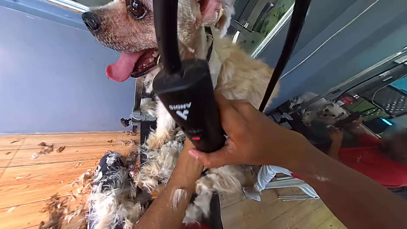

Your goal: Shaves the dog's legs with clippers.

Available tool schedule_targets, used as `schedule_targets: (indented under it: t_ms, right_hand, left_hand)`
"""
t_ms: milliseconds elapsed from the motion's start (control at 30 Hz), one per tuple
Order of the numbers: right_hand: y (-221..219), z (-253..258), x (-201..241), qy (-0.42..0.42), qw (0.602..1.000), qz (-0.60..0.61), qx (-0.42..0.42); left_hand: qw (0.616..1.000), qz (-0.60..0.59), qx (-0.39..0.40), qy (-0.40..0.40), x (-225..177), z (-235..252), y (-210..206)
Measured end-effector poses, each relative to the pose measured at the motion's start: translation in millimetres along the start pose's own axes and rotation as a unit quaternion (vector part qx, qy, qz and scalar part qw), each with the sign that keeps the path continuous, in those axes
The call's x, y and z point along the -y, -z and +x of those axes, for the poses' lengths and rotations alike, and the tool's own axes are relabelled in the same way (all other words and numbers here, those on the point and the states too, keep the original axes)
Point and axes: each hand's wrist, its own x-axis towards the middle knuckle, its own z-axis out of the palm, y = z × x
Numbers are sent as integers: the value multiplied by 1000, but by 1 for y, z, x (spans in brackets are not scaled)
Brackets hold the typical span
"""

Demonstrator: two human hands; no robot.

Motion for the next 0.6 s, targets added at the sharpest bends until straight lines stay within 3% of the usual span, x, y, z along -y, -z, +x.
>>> schedule_targets:
  t_ms: [67, 133, 200, 267, 300, 333, 367, 433, 533, 600]
  right_hand:
    - [2, -6, 4, 21, 999, 5, 24]
    - [4, -10, 5, 29, 997, 39, 59]
    - [6, -13, 0, 9, 988, 130, 84]
    - [10, -17, -6, -40, 975, 215, 50]
    - [9, -19, -9, -64, 966, 251, -4]
    - [7, -22, -11, -88, 955, 276, -65]
    - [3, -26, -14, -109, 948, 274, -122]
    - [-7, -38, -14, -131, 941, 247, -188]
    - [-29, -68, 5, -137, 931, 270, -204]
    - [-40, -91, 23, -131, 918, 332, -170]
  left_hand:
    - [979, -62, 17, -194, 31, 14, -13]
    - [960, -118, 51, -247, 39, 33, -28]
    - [960, -163, 74, -213, 35, 30, -29]
    - [970, -211, 43, -108, 16, 7, -13]
    - [947, -315, 58, -40, 7, -1, -6]
    - [886, -455, 87, 3, -2, 0, -3]
    - [823, -555, 123, 13, -4, 5, -2]
    - [749, -636, 184, -29, -1, 17, -5]
    - [724, -649, 232, -25, 8, 20, -6]
    - [667, -697, 265, 0, 8, 23, -7]
